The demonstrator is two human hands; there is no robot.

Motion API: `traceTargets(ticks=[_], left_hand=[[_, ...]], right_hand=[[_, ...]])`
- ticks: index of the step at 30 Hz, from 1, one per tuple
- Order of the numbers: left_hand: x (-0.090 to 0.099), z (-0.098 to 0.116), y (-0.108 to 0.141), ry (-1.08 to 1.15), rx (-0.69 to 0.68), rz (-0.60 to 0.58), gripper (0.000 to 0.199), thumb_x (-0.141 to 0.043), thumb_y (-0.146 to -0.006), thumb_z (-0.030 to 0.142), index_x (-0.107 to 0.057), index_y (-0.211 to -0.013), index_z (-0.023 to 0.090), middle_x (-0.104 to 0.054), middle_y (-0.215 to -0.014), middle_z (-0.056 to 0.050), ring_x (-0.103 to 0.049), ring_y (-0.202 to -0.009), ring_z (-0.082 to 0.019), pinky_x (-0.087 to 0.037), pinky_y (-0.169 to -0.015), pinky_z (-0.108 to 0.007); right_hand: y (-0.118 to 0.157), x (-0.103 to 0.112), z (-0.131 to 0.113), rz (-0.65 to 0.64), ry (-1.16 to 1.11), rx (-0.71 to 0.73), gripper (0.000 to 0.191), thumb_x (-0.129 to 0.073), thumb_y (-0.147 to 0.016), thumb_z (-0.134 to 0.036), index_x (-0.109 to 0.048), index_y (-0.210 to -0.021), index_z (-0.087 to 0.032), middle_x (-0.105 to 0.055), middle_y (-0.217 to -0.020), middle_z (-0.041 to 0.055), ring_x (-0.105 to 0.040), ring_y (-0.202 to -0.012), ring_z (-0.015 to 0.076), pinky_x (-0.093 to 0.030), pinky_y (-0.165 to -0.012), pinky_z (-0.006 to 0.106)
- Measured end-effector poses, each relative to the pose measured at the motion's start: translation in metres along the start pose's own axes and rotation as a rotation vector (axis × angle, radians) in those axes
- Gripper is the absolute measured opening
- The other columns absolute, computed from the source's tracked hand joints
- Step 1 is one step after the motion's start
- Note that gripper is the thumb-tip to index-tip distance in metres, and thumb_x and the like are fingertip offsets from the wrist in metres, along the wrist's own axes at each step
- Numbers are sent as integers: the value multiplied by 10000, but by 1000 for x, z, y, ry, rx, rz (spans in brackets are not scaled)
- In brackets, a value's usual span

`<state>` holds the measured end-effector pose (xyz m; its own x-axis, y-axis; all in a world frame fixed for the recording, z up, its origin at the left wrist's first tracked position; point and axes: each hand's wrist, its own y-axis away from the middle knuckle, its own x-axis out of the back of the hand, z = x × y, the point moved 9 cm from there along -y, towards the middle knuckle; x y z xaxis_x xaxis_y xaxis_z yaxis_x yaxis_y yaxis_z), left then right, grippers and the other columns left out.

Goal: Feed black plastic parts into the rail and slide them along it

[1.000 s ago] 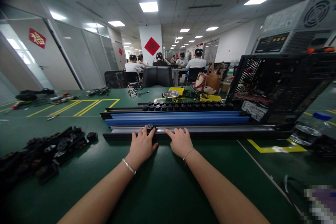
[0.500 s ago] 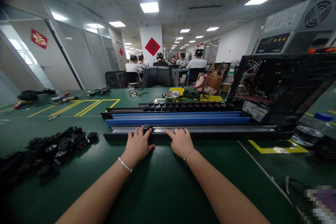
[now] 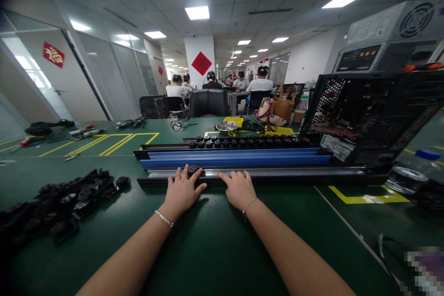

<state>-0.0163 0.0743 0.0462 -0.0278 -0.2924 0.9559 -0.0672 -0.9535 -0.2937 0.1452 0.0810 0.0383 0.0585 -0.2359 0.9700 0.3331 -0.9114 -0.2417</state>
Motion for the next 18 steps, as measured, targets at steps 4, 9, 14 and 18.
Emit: traceTargets(ticks=[4, 9, 14, 18], left_hand=[[5, -2, -1, -4, 24, 11, 615, -244, -834, 666, -418, -1349, 379, -395, -1435, -133, -311, -1318, -391, -271, -1006, -577], [6, -6, -4, -16, 56, 8, 581, -227, -856, 635, -474, -1312, 374, -470, -1383, -119, -352, -1300, -370, -254, -1019, -572], [8, -9, -5, -19, 67, 31, 550, -233, -867, 614, -510, -1281, 380, -476, -1378, -115, -353, -1301, -367, -246, -1024, -573], [8, -12, -5, -19, 79, 30, 538, -238, -870, 606, -523, -1268, 384, -472, -1382, -112, -356, -1299, -367, -239, -1024, -577]], right_hand=[[0, 0, 1, 1, 8, -1, 563, -417, -798, -162, -440, -1331, -342, -594, -1018, 63, -489, -980, 215, -211, -943, 388], [0, 1, 1, 17, 3, 4, 553, -405, -803, -162, -448, -1323, -345, -592, -1007, 60, -493, -973, 212, -214, -937, 385], [0, 1, 1, -11, 3, -1, 564, -405, -802, -164, -432, -1336, -342, -592, -1022, 62, -487, -983, 212, -206, -944, 385], [0, 0, 1, -30, 8, -7, 564, -403, -809, -167, -421, -1344, -346, -590, -1038, 62, -482, -992, 210, -202, -949, 381]])
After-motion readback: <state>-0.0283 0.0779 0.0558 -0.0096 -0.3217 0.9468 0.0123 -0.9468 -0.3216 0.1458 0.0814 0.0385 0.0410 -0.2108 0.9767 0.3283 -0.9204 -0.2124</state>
